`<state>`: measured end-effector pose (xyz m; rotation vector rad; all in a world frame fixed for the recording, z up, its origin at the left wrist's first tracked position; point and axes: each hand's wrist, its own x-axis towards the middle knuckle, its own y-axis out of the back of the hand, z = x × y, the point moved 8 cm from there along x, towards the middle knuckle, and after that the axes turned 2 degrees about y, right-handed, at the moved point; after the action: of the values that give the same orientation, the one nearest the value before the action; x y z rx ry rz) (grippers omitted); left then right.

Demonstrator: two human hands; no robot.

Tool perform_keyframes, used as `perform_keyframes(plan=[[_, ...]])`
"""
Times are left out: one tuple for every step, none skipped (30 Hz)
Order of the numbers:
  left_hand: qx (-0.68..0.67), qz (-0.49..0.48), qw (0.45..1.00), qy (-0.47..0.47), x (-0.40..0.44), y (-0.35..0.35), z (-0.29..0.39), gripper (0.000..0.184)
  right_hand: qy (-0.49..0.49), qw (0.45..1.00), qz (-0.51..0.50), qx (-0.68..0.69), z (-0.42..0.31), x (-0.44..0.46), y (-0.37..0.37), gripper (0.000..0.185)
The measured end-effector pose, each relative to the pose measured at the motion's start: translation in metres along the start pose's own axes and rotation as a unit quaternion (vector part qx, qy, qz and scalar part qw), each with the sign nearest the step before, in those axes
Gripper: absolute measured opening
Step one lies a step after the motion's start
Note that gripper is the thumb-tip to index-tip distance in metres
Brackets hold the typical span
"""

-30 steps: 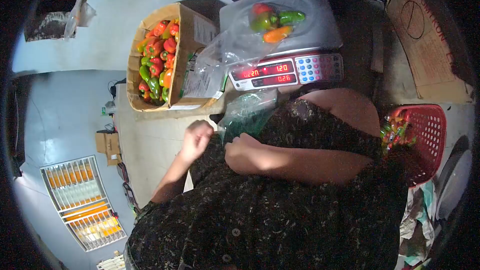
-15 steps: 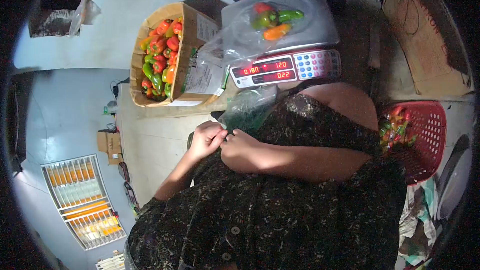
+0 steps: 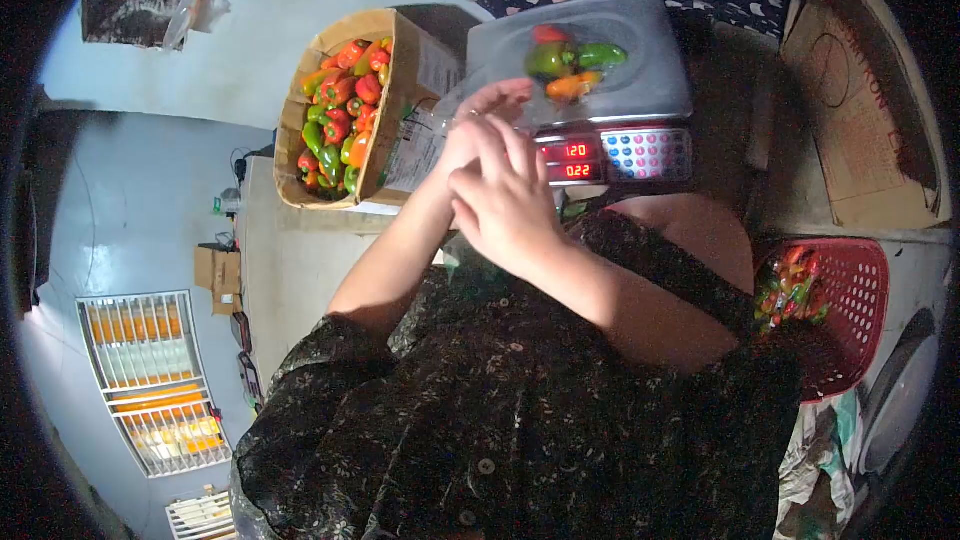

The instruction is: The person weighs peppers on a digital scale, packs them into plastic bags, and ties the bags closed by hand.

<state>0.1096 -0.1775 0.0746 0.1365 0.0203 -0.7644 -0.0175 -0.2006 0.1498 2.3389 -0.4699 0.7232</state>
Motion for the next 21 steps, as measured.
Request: perform_keyframes(plan=[[0.060,0.003,0.998,-0.032,0.009,-0.001,-0.006,0.041,-0.015,1.000,0.010,-0.016,0.011,-0.001,-0.004,0.018],[0.184,-0.005,0.978,-0.101,0.017,-0.001,-0.007,0.036,-0.023,1.000,0.003,-0.016,0.018,0.000,-0.007,0.021],[0.225,0.028,0.964,-0.138,0.024,0.002,-0.011,0.034,-0.030,0.999,-0.004,-0.016,0.023,0.001,-0.008,0.024],[0.265,0.062,0.946,-0.175,0.030,0.001,-0.013,0.032,-0.044,0.999,-0.001,-0.014,0.026,0.001,-0.008,0.026],[0.304,0.096,0.924,-0.211,0.036,0.000,-0.013,0.031,-0.059,0.998,0.003,-0.011,0.029,0.003,-0.007,0.028],[0.371,0.144,0.869,-0.294,0.037,-0.003,-0.001,0.027,-0.072,0.997,0.007,-0.007,0.031,0.004,-0.007,0.030],[0.407,0.137,0.854,-0.293,0.038,-0.010,0.009,0.028,-0.076,0.997,-0.002,-0.011,0.033,0.005,-0.007,0.032],[0.444,0.132,0.838,-0.289,0.039,-0.017,0.018,0.030,-0.081,0.997,-0.012,-0.013,0.034,0.007,-0.007,0.035],[0.480,0.126,0.821,-0.284,0.039,-0.022,0.022,0.032,-0.085,0.996,-0.023,-0.015,0.035,0.007,-0.008,0.038],[0.499,0.119,0.829,-0.222,0.052,-0.017,0.006,0.030,-0.076,0.997,-0.020,-0.013,0.036,0.007,-0.009,0.042],[0.479,0.129,0.852,-0.170,0.054,-0.015,-0.002,0.030,-0.076,0.997,-0.019,-0.007,0.037,0.008,-0.009,0.043],[0.456,0.137,0.871,-0.118,0.051,-0.019,0.001,0.029,-0.076,0.997,-0.016,-0.002,0.039,0.010,-0.008,0.044],[0.443,0.155,0.874,-0.126,0.050,-0.021,-0.002,0.028,-0.077,0.997,-0.011,0.002,0.040,0.011,-0.007,0.044],[0.430,0.172,0.876,-0.135,0.048,-0.023,-0.006,0.026,-0.070,0.997,-0.001,-0.016,0.042,0.013,-0.006,0.046],[0.409,0.154,0.883,-0.169,0.047,-0.027,-0.006,0.028,-0.078,0.997,-0.015,-0.016,0.045,0.013,-0.008,0.047],[0.388,0.136,0.888,-0.203,0.044,-0.030,-0.007,0.030,-0.086,0.996,-0.030,-0.016,0.047,0.012,-0.012,0.048],[0.367,0.120,0.892,-0.236,0.039,-0.033,-0.007,0.032,-0.093,0.994,-0.046,-0.015,0.048,0.010,-0.016,0.049],[0.414,0.106,0.859,-0.282,0.035,-0.039,-0.008,0.034,-0.083,0.995,-0.044,-0.021,0.046,0.009,-0.017,0.051],[0.407,0.122,0.878,-0.223,0.037,-0.032,-0.020,0.033,-0.072,0.996,-0.042,-0.028,0.044,0.008,-0.018,0.053],[0.398,0.137,0.893,-0.163,0.039,-0.026,-0.032,0.033,-0.061,0.997,-0.040,-0.034,0.042,0.008,-0.019,0.056],[0.387,0.151,0.904,-0.102,0.039,-0.021,-0.043,0.033,-0.059,0.997,-0.040,-0.033,0.041,0.009,-0.019,0.056]])
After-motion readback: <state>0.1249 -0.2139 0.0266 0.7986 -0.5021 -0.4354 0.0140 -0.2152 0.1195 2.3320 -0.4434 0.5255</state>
